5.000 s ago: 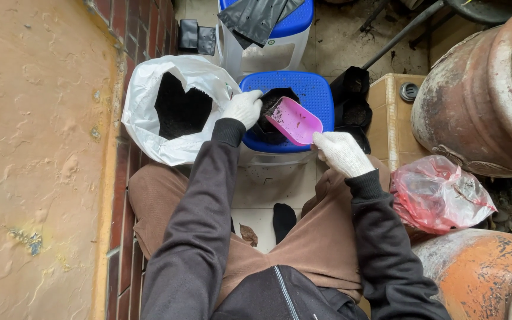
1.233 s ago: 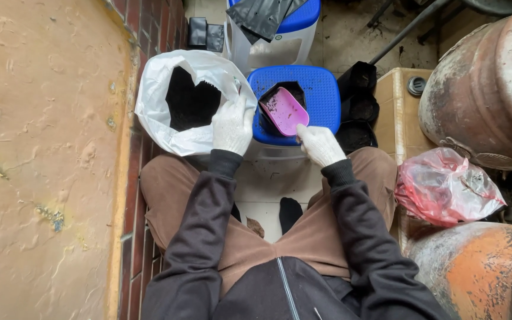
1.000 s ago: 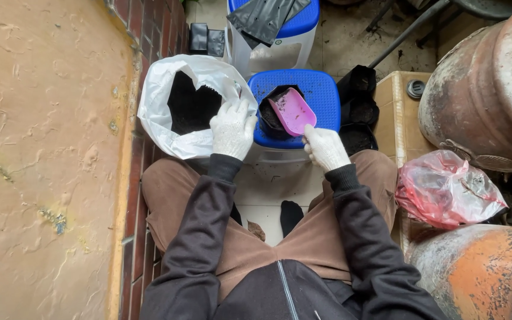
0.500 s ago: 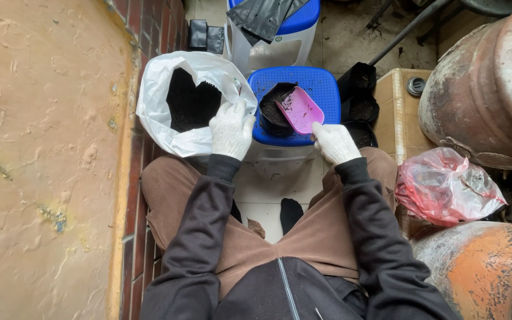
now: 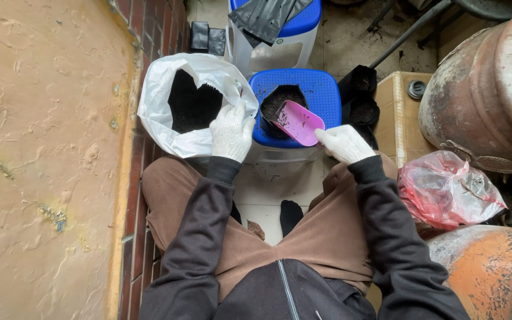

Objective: The person scoops soil from a white bag using a pink scoop and pours it into a black plant pot placed on a blue stool. The person repeats this action to fill the pot with soil.

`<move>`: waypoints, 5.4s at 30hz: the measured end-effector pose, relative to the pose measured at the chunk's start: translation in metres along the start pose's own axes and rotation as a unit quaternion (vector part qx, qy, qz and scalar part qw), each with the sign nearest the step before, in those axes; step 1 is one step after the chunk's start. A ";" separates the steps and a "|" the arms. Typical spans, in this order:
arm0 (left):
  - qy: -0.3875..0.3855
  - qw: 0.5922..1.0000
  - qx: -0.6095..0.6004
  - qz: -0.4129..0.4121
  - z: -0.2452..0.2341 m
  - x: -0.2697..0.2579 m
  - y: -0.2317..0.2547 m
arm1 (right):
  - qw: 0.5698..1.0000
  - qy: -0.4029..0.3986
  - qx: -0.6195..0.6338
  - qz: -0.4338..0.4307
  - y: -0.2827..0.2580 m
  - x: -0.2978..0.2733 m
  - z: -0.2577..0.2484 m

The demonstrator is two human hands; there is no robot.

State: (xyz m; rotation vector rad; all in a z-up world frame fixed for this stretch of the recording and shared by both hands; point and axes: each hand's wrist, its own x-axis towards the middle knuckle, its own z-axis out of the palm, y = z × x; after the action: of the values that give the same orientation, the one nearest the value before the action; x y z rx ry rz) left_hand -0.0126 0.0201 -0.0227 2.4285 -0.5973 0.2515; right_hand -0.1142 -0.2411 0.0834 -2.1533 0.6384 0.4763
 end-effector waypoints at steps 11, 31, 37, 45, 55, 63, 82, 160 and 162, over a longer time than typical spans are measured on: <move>0.006 1.000 -0.024 -0.019 0.003 -0.004 0.003 | 0.999 -0.012 -0.036 -0.016 0.015 0.011 -0.005; 0.016 1.000 -0.010 -0.006 0.020 -0.005 -0.013 | 1.000 0.000 0.004 -0.030 0.011 0.027 0.028; 0.030 1.000 -0.002 0.000 0.027 -0.007 -0.017 | 0.996 0.033 0.081 -0.007 0.019 0.030 0.035; 0.018 1.000 0.012 0.012 0.013 -0.006 -0.008 | 0.996 0.036 0.086 -0.002 0.035 0.050 0.044; -0.004 0.999 0.041 0.014 -0.018 -0.006 0.007 | 0.991 0.051 0.122 0.018 0.025 0.037 0.047; -0.001 1.000 0.025 0.000 -0.032 -0.003 0.015 | 0.986 0.054 0.150 0.048 0.018 0.034 0.047; 0.003 0.997 0.075 -0.021 -0.034 -0.007 -0.003 | 0.963 0.052 0.260 0.054 -0.015 -0.005 0.042; 0.073 0.983 0.166 -0.013 -0.080 -0.032 -0.088 | 0.992 -0.087 -0.061 -0.070 -0.097 0.192 0.243; 0.076 0.982 0.170 -0.014 -0.079 -0.031 -0.088 | 0.992 -0.079 -0.057 -0.076 -0.094 0.193 0.245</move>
State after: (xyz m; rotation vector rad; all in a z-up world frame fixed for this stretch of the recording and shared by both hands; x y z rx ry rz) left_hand -0.0012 0.1418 -0.0164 2.7089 -0.4837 0.5635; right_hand 0.0671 -0.0492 -0.1071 -2.2234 0.3647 0.6060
